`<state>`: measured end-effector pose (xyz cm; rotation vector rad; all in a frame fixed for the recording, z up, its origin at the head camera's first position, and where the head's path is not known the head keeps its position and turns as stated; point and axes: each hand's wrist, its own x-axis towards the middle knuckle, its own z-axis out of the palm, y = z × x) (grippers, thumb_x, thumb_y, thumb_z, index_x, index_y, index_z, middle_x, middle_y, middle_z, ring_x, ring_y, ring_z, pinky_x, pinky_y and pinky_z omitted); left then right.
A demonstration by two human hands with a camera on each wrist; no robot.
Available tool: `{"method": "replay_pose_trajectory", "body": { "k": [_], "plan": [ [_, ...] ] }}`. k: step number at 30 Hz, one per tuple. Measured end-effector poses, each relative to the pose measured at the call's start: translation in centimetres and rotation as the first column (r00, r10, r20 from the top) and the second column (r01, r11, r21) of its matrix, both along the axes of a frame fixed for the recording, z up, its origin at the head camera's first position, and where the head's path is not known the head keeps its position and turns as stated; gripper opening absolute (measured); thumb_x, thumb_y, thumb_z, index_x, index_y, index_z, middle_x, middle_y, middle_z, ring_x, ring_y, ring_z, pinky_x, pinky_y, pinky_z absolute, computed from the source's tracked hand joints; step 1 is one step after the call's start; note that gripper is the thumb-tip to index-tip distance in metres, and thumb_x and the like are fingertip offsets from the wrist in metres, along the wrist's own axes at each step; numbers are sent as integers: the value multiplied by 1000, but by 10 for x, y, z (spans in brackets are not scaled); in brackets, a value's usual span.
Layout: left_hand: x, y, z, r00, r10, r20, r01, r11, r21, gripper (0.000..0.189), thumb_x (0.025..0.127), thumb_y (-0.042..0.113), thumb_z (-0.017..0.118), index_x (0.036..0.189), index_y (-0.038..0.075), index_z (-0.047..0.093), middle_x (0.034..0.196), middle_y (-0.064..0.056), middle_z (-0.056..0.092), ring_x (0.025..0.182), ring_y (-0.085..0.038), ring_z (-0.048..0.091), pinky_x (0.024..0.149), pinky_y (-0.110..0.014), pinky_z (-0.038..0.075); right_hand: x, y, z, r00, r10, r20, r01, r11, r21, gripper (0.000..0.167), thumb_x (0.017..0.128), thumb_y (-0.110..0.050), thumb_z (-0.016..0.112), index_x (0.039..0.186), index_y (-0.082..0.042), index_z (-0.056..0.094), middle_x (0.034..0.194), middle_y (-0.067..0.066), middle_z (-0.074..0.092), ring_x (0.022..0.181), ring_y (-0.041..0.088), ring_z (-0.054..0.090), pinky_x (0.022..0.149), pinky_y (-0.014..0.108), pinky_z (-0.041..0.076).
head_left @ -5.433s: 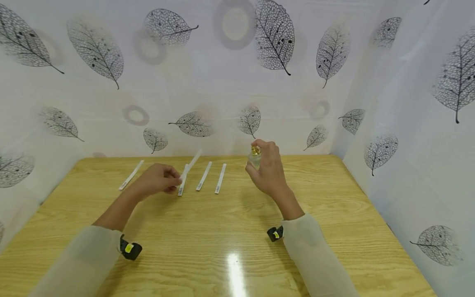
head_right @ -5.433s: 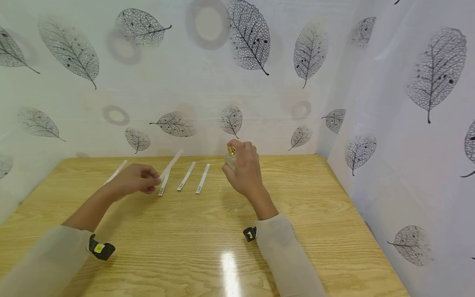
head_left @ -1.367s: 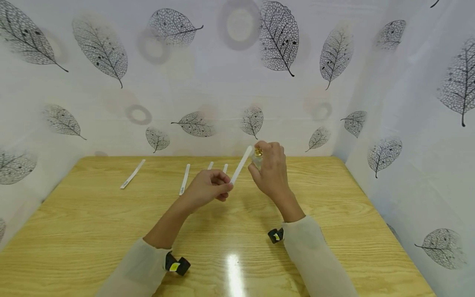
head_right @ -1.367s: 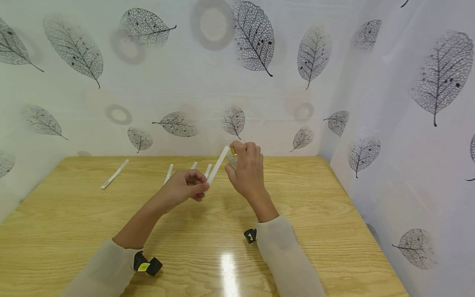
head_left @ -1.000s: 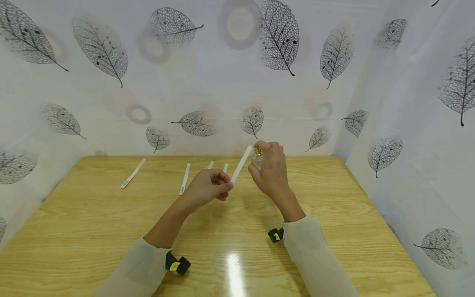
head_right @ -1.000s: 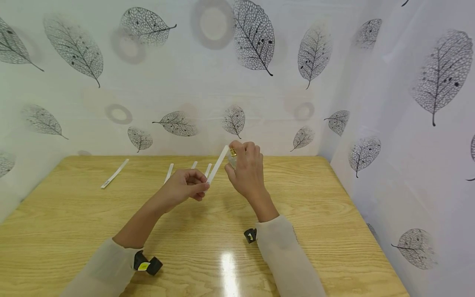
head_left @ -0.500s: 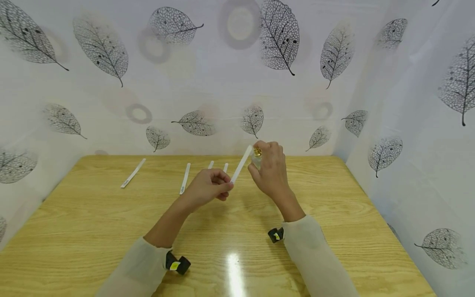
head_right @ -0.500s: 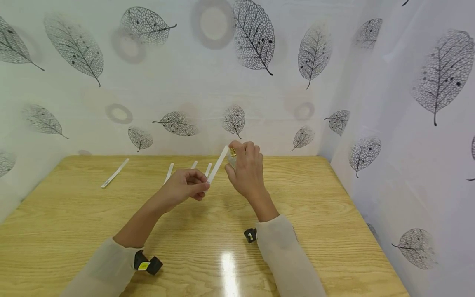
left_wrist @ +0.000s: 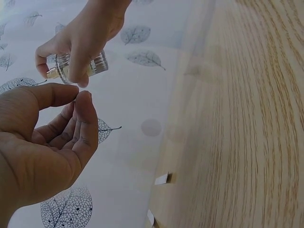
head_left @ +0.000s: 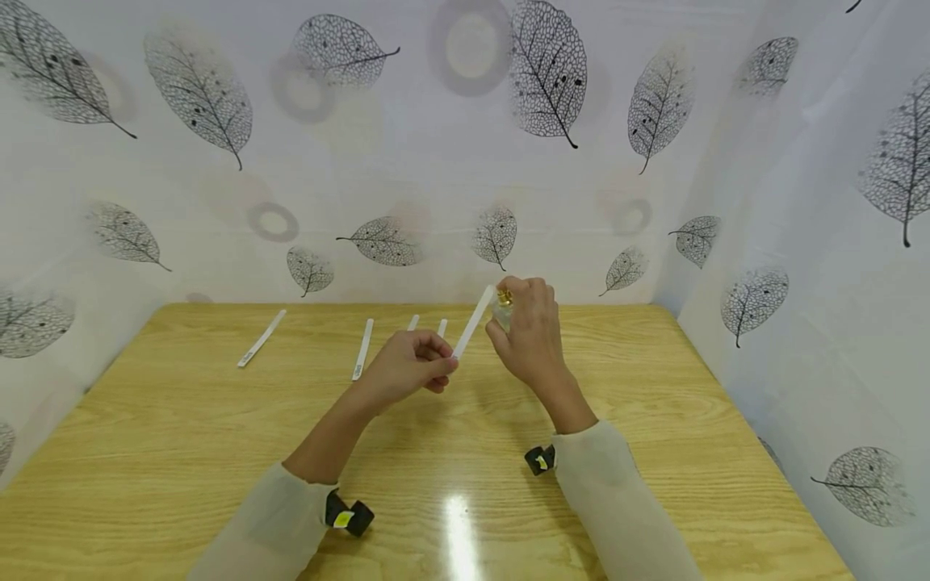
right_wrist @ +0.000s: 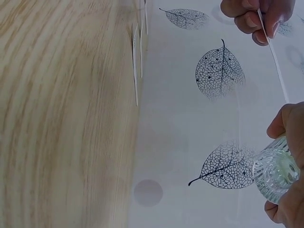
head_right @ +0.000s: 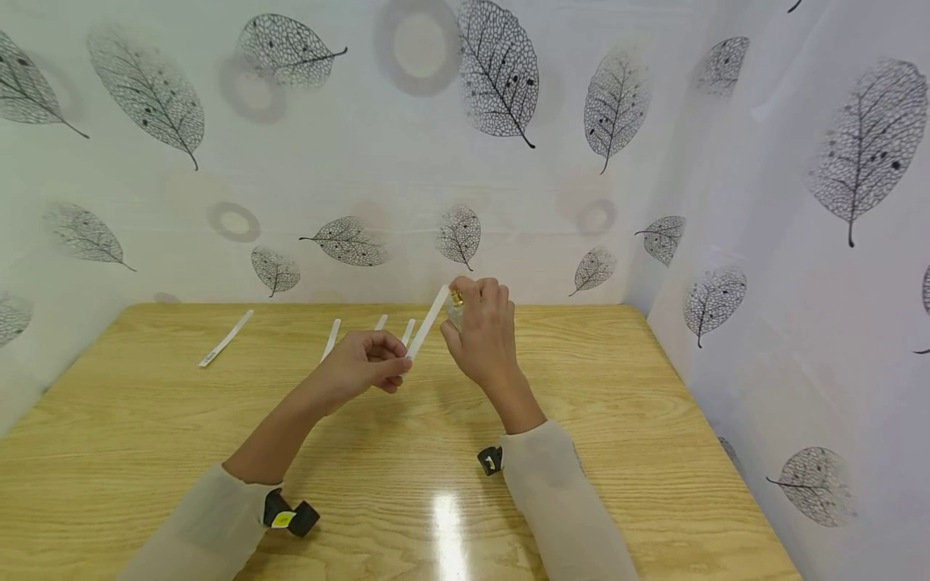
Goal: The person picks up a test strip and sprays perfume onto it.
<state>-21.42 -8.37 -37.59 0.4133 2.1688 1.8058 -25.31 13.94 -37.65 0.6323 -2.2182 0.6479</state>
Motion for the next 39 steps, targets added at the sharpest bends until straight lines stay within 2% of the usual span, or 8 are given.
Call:
{"method": "replay_pose_trajectory", "body": {
  "k": [13, 23, 26, 39],
  "plan": [
    [-2, 0, -1, 1000, 4, 0, -4, 1000, -5, 16, 98, 13, 72, 103, -1, 65, 93, -19, 68, 79, -27, 69, 76, -40, 63, 0, 0, 0, 1000, -11, 14, 11, 1000, -10, 56, 83, -4, 72, 129, -12, 42, 105, 18, 46, 90, 37, 46, 66, 45, 39],
    [-1, -2, 0, 1000, 30, 6, -30, 999, -21, 17, 98, 14, 72, 105, 0, 66, 98, -23, 67, 91, -45, 68, 78, -42, 63, 1, 2, 2, 1000, -4, 12, 4, 1000, -21, 55, 83, -3, 70, 130, -12, 42, 105, 18, 47, 90, 37, 46, 66, 44, 37],
    [-2, -4, 1, 999, 35, 2, -35, 999, -22, 18, 98, 15, 72, 106, 0, 67, 98, -21, 68, 93, -46, 67, 78, -41, 63, 1, 2, 3, 1000, 0, 15, 0, 1000, -21, 55, 83, -4, 70, 129, -12, 42, 106, 19, 47, 90, 37, 45, 66, 44, 37],
    [-10, -20, 2, 997, 73, -13, -73, 997, -1, 23, 98, 15, 72, 108, -4, 65, 98, -23, 68, 88, -36, 69, 80, -42, 63, 0, 1, 2, 1000, 3, 17, -3, 1000, -24, 55, 83, -3, 71, 130, -12, 43, 105, 19, 47, 88, 36, 45, 65, 43, 37]
  ]
}}
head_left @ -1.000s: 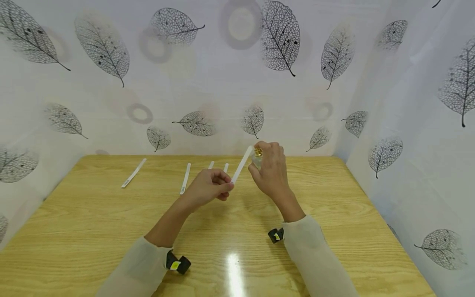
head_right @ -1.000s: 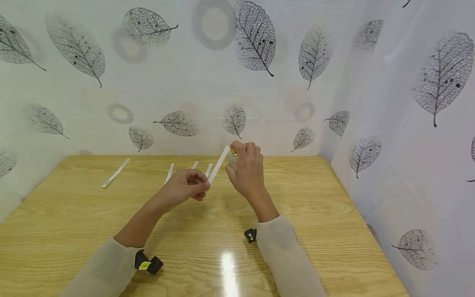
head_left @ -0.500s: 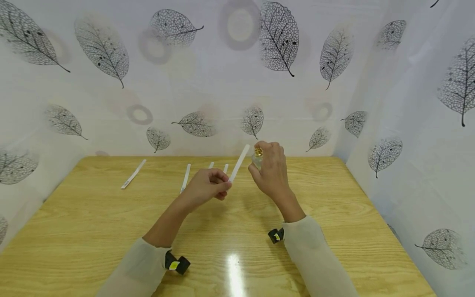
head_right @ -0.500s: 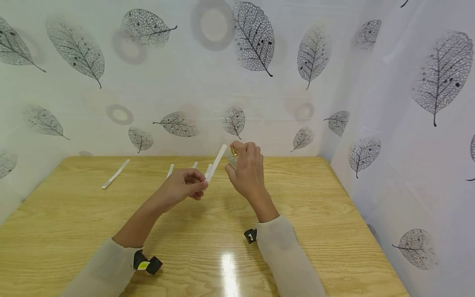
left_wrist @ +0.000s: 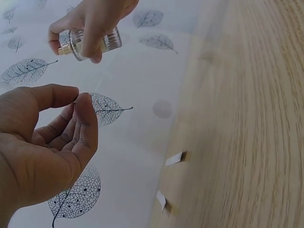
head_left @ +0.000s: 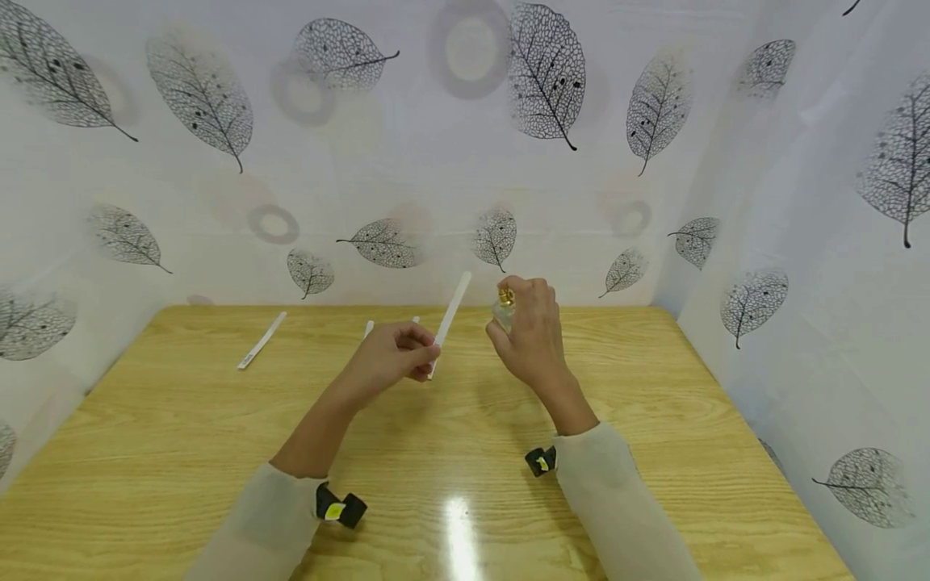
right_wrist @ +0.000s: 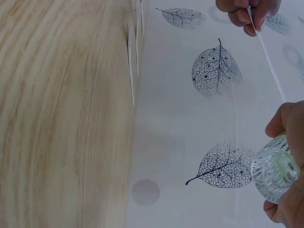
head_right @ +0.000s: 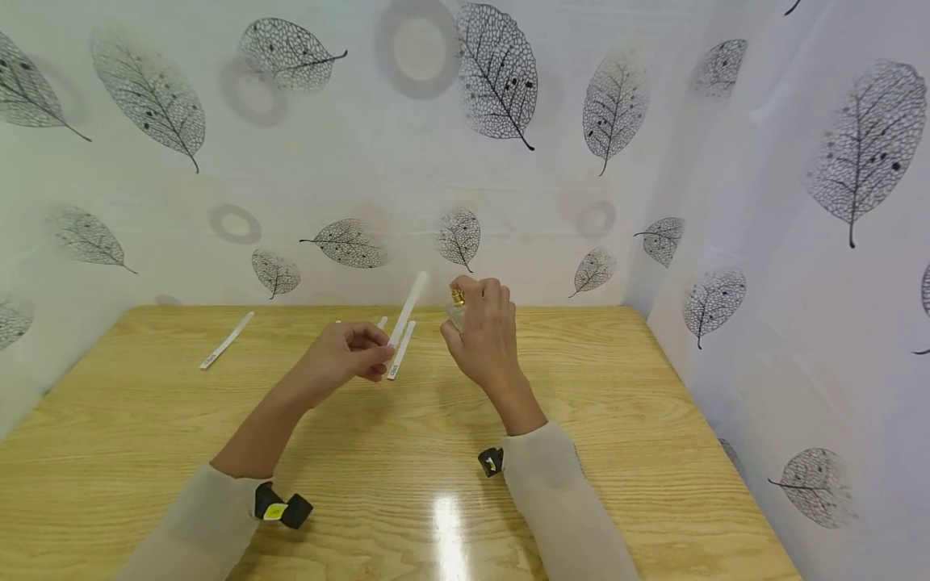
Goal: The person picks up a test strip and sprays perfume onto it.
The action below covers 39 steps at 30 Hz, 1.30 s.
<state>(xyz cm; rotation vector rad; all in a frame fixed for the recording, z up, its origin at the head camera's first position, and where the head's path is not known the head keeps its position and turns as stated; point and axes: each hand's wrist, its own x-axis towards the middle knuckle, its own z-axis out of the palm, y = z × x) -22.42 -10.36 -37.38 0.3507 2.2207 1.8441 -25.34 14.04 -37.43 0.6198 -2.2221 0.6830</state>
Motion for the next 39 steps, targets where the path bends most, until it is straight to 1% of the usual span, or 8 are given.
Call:
{"method": "replay_pose_trajectory", "body": {
  "k": [6, 9, 14, 19, 22, 29, 35, 39],
  "plan": [
    [-8, -16, 0, 999, 42, 13, -42, 999, 8, 25, 99, 17, 71, 110, -4, 62, 101, -18, 67, 94, -40, 67, 84, -44, 62, 0, 0, 0, 1000, 0, 6, 0, 1000, 1, 54, 84, -4, 71, 130, -13, 43, 106, 19, 48, 88, 36, 46, 64, 44, 38],
    [-12, -27, 1, 996, 80, 33, -81, 997, 17, 26, 100, 17, 69, 112, -4, 60, 105, -18, 66, 93, -35, 68, 86, -45, 61, 0, 0, 0, 1000, -6, 5, 6, 1000, 6, 54, 85, -5, 71, 131, -13, 43, 106, 19, 48, 88, 36, 46, 64, 45, 38],
    [-19, -47, 1, 990, 131, 48, -133, 990, 54, 29, 101, 14, 67, 118, -8, 58, 110, -21, 64, 92, -27, 69, 83, -33, 62, 0, 1, 0, 1000, -12, 8, 12, 1000, 10, 54, 86, -5, 71, 131, -13, 42, 106, 20, 48, 88, 37, 46, 65, 45, 38],
    [-23, -67, 0, 984, 169, 57, -174, 979, 101, 32, 101, 13, 67, 121, -9, 55, 102, -10, 67, 87, -18, 69, 82, -31, 62, 1, 1, -1, 1000, -8, 20, 8, 1000, 9, 54, 86, -5, 71, 132, -12, 42, 106, 19, 47, 87, 36, 45, 65, 44, 37],
    [-24, -80, -3, 981, 187, 55, -192, 975, 114, 32, 101, 14, 66, 121, -9, 55, 100, -8, 67, 85, -15, 69, 80, -29, 62, 0, 1, -1, 1000, -1, 28, 1, 1000, 7, 54, 86, -5, 71, 132, -12, 43, 106, 19, 47, 86, 35, 43, 66, 44, 36],
    [-26, -112, -13, 963, 246, 110, -261, 954, 149, 27, 101, 12, 66, 117, -7, 54, 98, -2, 67, 84, -13, 69, 80, -25, 61, 0, 1, 0, 999, 2, 32, -2, 1000, 3, 56, 85, -5, 71, 133, -13, 43, 106, 19, 47, 87, 35, 44, 66, 44, 37],
    [-28, -138, -21, 946, 273, 175, -293, 951, 99, 32, 104, 14, 62, 124, -8, 50, 98, -1, 64, 87, -10, 68, 83, -25, 61, 1, 1, 1, 999, 3, 40, -3, 1000, 5, 55, 86, -6, 71, 133, -12, 43, 105, 19, 47, 85, 35, 43, 66, 44, 37],
    [-28, -151, -25, 934, 286, 214, -310, 947, 85, 37, 105, 11, 59, 130, -12, 47, 97, -2, 65, 86, -9, 68, 82, -24, 60, 1, 1, 2, 999, 3, 48, -3, 1000, 3, 55, 86, -5, 71, 133, -12, 43, 106, 19, 47, 86, 35, 44, 66, 44, 37]
  ]
}}
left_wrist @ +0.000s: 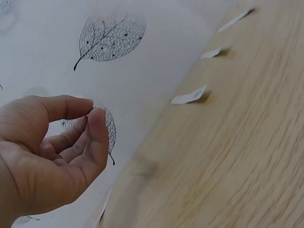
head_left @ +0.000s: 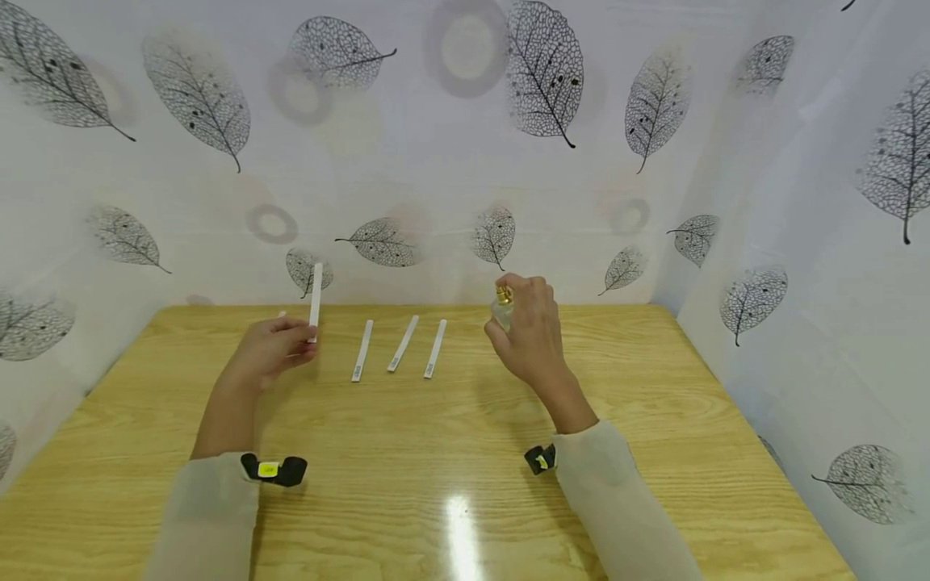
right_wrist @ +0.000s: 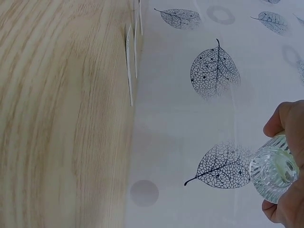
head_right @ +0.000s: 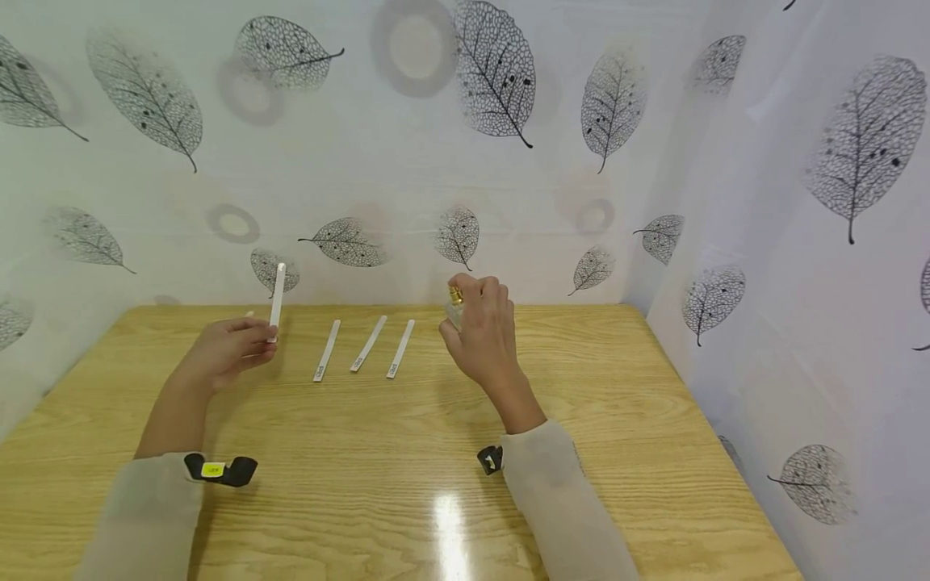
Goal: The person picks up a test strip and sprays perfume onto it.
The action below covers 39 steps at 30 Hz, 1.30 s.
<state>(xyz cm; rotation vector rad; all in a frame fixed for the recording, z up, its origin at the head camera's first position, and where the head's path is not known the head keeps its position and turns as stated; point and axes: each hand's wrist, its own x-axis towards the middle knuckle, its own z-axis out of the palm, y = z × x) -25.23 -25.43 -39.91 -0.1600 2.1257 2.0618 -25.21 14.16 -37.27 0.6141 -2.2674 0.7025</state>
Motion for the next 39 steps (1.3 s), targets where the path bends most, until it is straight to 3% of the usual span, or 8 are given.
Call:
{"method": "replay_pose_trajectory", "body": {
  "k": [8, 14, 22, 28, 33, 39],
  "plan": [
    [5, -18, -5, 999, 26, 42, -23, 997, -71, 49, 105, 8, 57, 140, -20, 40, 94, -2, 68, 84, -8, 69, 79, -21, 60, 1, -1, 1, 1000, 1, 15, -1, 1000, 1, 54, 86, -5, 71, 133, -11, 44, 106, 19, 47, 87, 35, 45, 66, 44, 38],
    [5, -25, -11, 994, 66, 83, -53, 987, -150, 46, 103, 10, 61, 136, -19, 46, 90, 0, 68, 78, -7, 69, 76, -24, 61, 1, -1, 2, 1000, 6, 16, -6, 1000, 8, 54, 85, -5, 72, 132, -11, 45, 106, 18, 47, 87, 35, 45, 67, 45, 38],
    [6, -33, -13, 982, 139, 131, -114, 977, -181, 40, 100, 6, 62, 130, -19, 51, 80, 1, 68, 69, -6, 68, 71, -25, 62, 1, -1, 2, 1000, 11, 24, -12, 1000, 9, 55, 86, -5, 72, 133, -10, 45, 106, 19, 47, 87, 34, 44, 67, 45, 38],
    [8, -32, -11, 969, 192, 158, -152, 960, -235, 40, 100, 3, 61, 130, -21, 51, 75, 0, 68, 64, -7, 68, 67, -25, 62, 0, 0, 2, 1000, 5, 29, -6, 1000, 9, 55, 86, -5, 71, 134, -11, 44, 107, 19, 48, 87, 34, 45, 67, 45, 38],
    [10, -30, -11, 962, 204, 183, -153, 954, -257, 34, 98, 0, 62, 123, -22, 54, 72, -2, 67, 60, -7, 67, 64, -24, 61, 1, 1, 2, 1000, 8, 25, -8, 1000, 4, 55, 85, -6, 70, 134, -11, 44, 106, 19, 48, 87, 34, 45, 67, 44, 38],
    [10, -31, -15, 958, 220, 184, -169, 951, -257, 40, 98, 2, 63, 128, -22, 51, 71, -1, 67, 60, -6, 67, 64, -24, 61, 1, 0, 2, 999, 11, 33, -11, 1000, 2, 56, 86, -7, 71, 134, -11, 43, 106, 19, 48, 87, 34, 44, 67, 45, 38]
  ]
}}
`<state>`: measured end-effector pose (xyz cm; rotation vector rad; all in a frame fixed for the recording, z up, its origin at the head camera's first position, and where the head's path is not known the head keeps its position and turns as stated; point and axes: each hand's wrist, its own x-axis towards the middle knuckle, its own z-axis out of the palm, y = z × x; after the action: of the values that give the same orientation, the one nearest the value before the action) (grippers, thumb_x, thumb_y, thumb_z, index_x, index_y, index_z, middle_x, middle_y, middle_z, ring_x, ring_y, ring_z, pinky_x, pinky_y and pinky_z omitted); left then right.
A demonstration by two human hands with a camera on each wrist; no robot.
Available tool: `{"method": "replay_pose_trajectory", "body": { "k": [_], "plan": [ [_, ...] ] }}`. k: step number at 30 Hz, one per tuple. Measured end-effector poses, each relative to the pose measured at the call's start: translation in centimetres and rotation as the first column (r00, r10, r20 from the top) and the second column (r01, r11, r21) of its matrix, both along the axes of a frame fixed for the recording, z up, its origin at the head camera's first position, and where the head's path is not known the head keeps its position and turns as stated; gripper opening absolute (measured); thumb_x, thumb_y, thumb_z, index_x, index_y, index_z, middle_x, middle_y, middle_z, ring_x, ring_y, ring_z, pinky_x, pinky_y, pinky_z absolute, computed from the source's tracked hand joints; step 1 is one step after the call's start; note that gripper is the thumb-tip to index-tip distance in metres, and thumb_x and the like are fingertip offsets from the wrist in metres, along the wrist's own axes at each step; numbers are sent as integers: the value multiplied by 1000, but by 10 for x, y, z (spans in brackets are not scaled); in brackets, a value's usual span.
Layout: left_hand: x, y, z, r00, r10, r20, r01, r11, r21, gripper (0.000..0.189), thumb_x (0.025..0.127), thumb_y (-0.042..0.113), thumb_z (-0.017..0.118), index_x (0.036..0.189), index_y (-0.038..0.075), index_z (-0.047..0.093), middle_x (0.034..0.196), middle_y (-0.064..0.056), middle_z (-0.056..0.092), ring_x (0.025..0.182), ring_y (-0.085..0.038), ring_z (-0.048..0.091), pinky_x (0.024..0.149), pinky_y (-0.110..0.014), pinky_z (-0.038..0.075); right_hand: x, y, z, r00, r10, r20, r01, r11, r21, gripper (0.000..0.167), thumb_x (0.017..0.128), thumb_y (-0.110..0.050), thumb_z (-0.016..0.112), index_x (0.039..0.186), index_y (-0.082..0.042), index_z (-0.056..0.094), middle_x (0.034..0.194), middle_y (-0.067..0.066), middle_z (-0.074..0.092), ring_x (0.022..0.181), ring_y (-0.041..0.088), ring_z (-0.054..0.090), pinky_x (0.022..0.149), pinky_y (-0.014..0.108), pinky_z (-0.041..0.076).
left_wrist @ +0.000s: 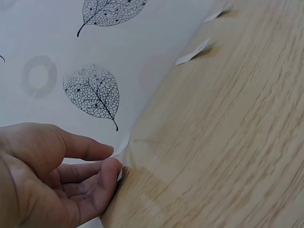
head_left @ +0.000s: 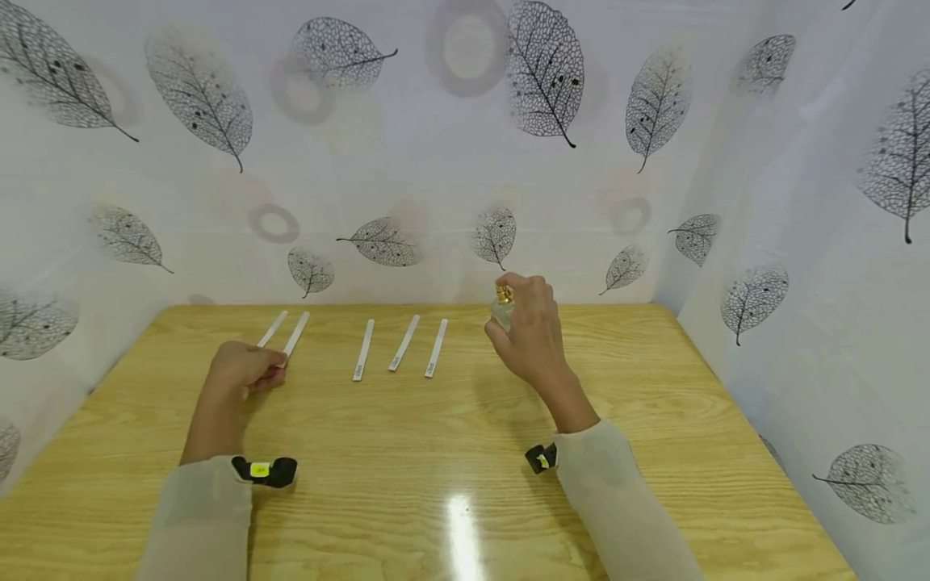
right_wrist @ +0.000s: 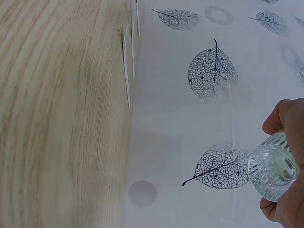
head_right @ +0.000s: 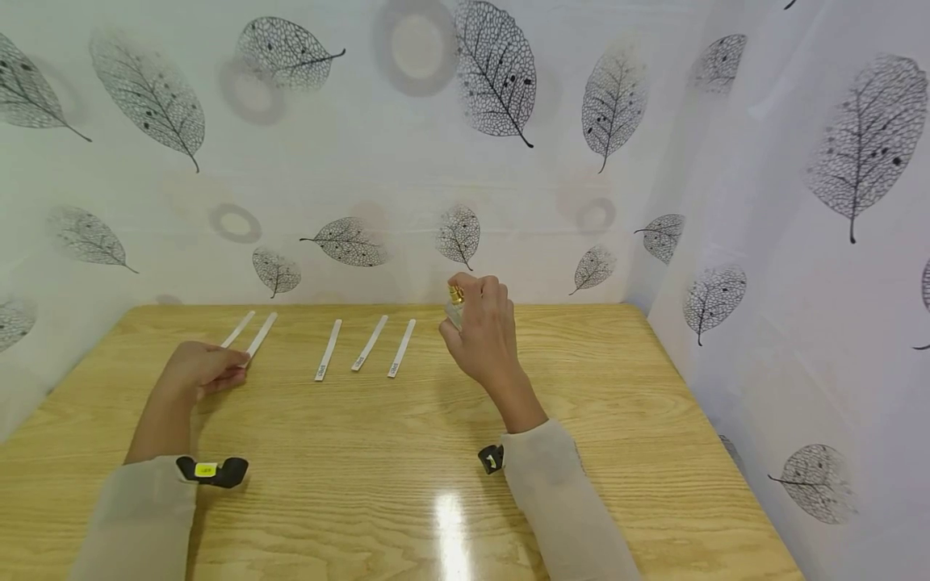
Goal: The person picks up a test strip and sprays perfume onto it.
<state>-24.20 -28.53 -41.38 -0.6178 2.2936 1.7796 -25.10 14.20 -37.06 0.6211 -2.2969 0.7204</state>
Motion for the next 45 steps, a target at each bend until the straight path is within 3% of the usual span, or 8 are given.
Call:
{"method": "replay_pose_trajectory", "body": {
  "k": [5, 16, 24, 31, 38, 45],
  "plan": [
    [-1, 0, -1, 1000, 23, 6, -23, 1000, 2, 43, 98, 3, 63, 131, -22, 48, 70, -1, 66, 59, -7, 67, 64, -24, 62, 0, 0, -1, 1000, 5, 5, -5, 1000, -3, 56, 86, -7, 70, 134, -11, 42, 106, 19, 47, 87, 34, 44, 67, 44, 38],
    [-2, -7, 1, 997, 75, -19, -77, 990, -121, 43, 97, 8, 64, 127, -22, 55, 66, 0, 69, 57, -9, 68, 62, -28, 63, 0, 0, 0, 1000, 22, -3, -22, 999, -26, 59, 84, -4, 71, 135, -10, 42, 104, 18, 46, 84, 32, 42, 66, 41, 35],
    [0, -1, 9, 994, -55, -90, 35, 977, -211, 42, 98, 15, 64, 120, -20, 61, 75, -3, 70, 65, -10, 70, 67, -29, 63, -1, 0, 0, 999, 33, -2, -33, 999, -43, 58, 84, -4, 70, 135, -10, 42, 103, 17, 46, 84, 31, 41, 66, 40, 34],
    [0, 15, 17, 985, -118, -124, 91, 975, -201, 44, 99, 14, 65, 125, -21, 58, 80, -5, 70, 69, -8, 69, 70, -29, 63, 0, -1, 1, 999, 31, -9, -32, 998, -47, 59, 84, -4, 70, 135, -10, 42, 103, 18, 45, 84, 32, 41, 66, 41, 35],
    [-3, 29, 16, 978, -191, -90, 173, 969, -179, 46, 99, 16, 65, 127, -20, 57, 95, -13, 69, 76, -12, 69, 75, -29, 63, 1, -1, 2, 1000, 29, -5, -29, 999, -42, 60, 84, -4, 70, 135, -10, 41, 103, 18, 45, 84, 32, 41, 66, 40, 35],
    [-7, 46, 11, 948, -314, -59, 298, 936, -188, 42, 100, 16, 65, 123, -19, 60, 93, -13, 69, 76, -15, 69, 74, -31, 63, 1, -1, 2, 1000, 30, 0, -30, 999, -40, 60, 85, -4, 70, 136, -10, 39, 103, 18, 45, 83, 32, 41, 66, 40, 34]
  ]
}}
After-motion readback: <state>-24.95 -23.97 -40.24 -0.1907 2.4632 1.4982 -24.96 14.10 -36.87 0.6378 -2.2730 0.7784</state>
